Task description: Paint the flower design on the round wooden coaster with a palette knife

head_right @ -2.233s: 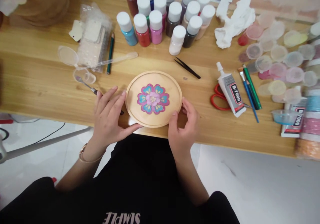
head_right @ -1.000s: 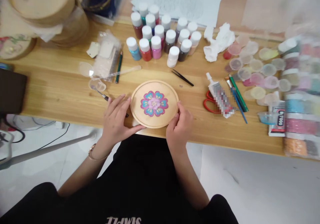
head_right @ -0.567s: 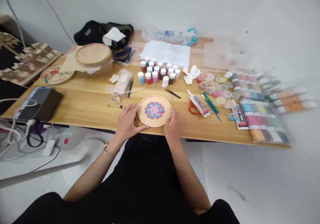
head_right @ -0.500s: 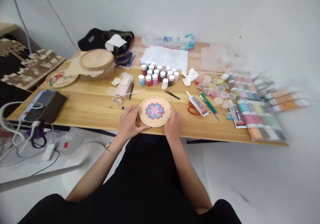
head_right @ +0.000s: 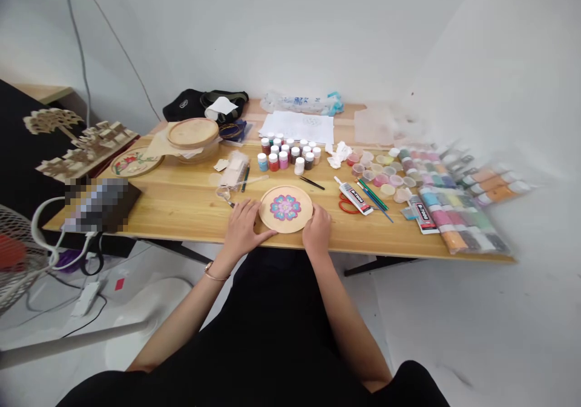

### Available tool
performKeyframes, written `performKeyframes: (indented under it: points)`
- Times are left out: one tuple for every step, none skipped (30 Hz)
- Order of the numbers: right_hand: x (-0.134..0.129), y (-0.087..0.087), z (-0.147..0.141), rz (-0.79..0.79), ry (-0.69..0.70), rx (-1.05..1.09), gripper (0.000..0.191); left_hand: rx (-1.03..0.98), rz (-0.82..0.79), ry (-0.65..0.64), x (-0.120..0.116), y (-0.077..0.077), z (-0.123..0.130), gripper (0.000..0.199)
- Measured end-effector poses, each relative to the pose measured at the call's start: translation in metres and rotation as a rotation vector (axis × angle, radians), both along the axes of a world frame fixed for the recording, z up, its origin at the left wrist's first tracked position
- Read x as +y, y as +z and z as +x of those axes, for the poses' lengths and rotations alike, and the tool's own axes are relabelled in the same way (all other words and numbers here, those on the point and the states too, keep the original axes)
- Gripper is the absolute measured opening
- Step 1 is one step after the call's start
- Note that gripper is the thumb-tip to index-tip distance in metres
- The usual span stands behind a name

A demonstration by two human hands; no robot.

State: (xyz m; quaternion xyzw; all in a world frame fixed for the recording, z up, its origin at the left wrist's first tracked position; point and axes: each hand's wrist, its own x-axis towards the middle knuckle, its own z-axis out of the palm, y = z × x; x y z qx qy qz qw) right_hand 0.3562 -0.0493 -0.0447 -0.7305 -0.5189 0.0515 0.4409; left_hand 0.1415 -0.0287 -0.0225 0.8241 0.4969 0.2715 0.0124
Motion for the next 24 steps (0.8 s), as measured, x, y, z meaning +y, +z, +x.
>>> performKeyframes:
  points:
    - [0.000, 0.000, 0.000, -0.003, 0.007, -0.005, 0.043, 0.007, -0.007, 0.005, 0.000, 0.001, 0.000, 0.075]
    - [-0.001, 0.001, 0.000, -0.007, 0.016, -0.009, 0.044, 0.016, -0.013, 0.010, 0.000, 0.002, 0.001, 0.074]
    - [-0.001, 0.001, 0.000, -0.011, 0.024, -0.014, 0.045, 0.026, -0.017, 0.014, -0.001, 0.003, 0.001, 0.074]
    - [-0.002, 0.001, 0.000, -0.017, 0.033, -0.018, 0.046, 0.036, -0.017, 0.018, -0.001, 0.004, 0.002, 0.074]
    - [-0.002, 0.002, 0.000, -0.023, 0.043, -0.021, 0.047, 0.045, -0.014, 0.021, -0.002, 0.005, 0.003, 0.074]
    - [-0.003, 0.002, 0.000, -0.031, 0.053, -0.024, 0.048, 0.052, -0.009, 0.024, -0.003, 0.005, 0.003, 0.073]
    - [-0.003, 0.002, 0.000, -0.039, 0.064, -0.027, 0.048, 0.056, -0.001, 0.031, -0.004, 0.005, 0.004, 0.072]
    - [-0.004, 0.003, 0.000, -0.048, 0.077, -0.028, 0.049, 0.059, 0.007, 0.039, -0.004, 0.006, 0.005, 0.070]
    - [-0.004, 0.003, 0.000, -0.058, 0.090, -0.029, 0.050, 0.062, 0.015, 0.048, -0.005, 0.006, 0.006, 0.068]
    - [-0.004, 0.004, 0.000, -0.071, 0.106, -0.029, 0.051, 0.065, 0.024, 0.056, -0.005, 0.006, 0.008, 0.066]
    - [-0.004, 0.004, 0.001, -0.085, 0.123, -0.027, 0.053, 0.069, 0.033, 0.059, -0.006, 0.007, 0.009, 0.064]
    - [-0.004, 0.005, 0.002, -0.101, 0.144, -0.024, 0.054, 0.074, 0.040, 0.060, -0.006, 0.008, 0.011, 0.062]
    - [-0.005, 0.007, 0.005, -0.121, 0.169, -0.019, 0.055, 0.079, 0.045, 0.057, -0.006, 0.010, 0.012, 0.060]
    - [-0.005, 0.010, 0.008, -0.144, 0.197, -0.011, 0.055, 0.083, 0.049, 0.053, -0.006, 0.012, 0.014, 0.057]
    - [-0.005, 0.014, 0.013, -0.168, 0.226, -0.001, 0.054, 0.087, 0.052, 0.047, -0.007, 0.015, 0.017, 0.054]
    - [-0.005, 0.019, 0.020, -0.196, 0.257, 0.012, 0.053, 0.090, 0.056, 0.036, -0.008, 0.019, 0.020, 0.050]
    - [-0.005, 0.027, 0.027, -0.226, 0.284, 0.028, 0.051, 0.094, 0.061, 0.015, -0.010, 0.022, 0.024, 0.046]
    - [-0.003, 0.036, 0.036, -0.255, 0.303, 0.044, 0.049, 0.099, 0.064, -0.021, -0.013, 0.026, 0.030, 0.043]
    - [0.000, 0.047, 0.044, -0.286, 0.324, 0.067, 0.047, 0.103, 0.061, -0.078, -0.016, 0.029, 0.037, 0.041]
    - [0.004, 0.060, 0.053, -0.322, 0.338, 0.103, 0.044, 0.112, 0.057, -0.154, -0.021, 0.032, 0.046, 0.040]
    - [0.011, 0.073, 0.060, -0.335, 0.334, 0.120, 0.041, 0.123, 0.059, -0.241, -0.026, 0.034, 0.057, 0.038]
    - [0.020, 0.086, 0.067, -0.315, 0.308, 0.116, 0.038, 0.135, 0.072, -0.334, -0.031, 0.036, 0.068, 0.036]
    - [0.031, 0.098, 0.072, -0.294, 0.298, 0.102, 0.035, 0.159, 0.099, -0.426, -0.036, 0.036, 0.080, 0.035]
    - [0.044, 0.108, 0.076, -0.266, 0.291, 0.078, 0.033, 0.203, 0.131, -0.529, -0.041, 0.036, 0.092, 0.035]
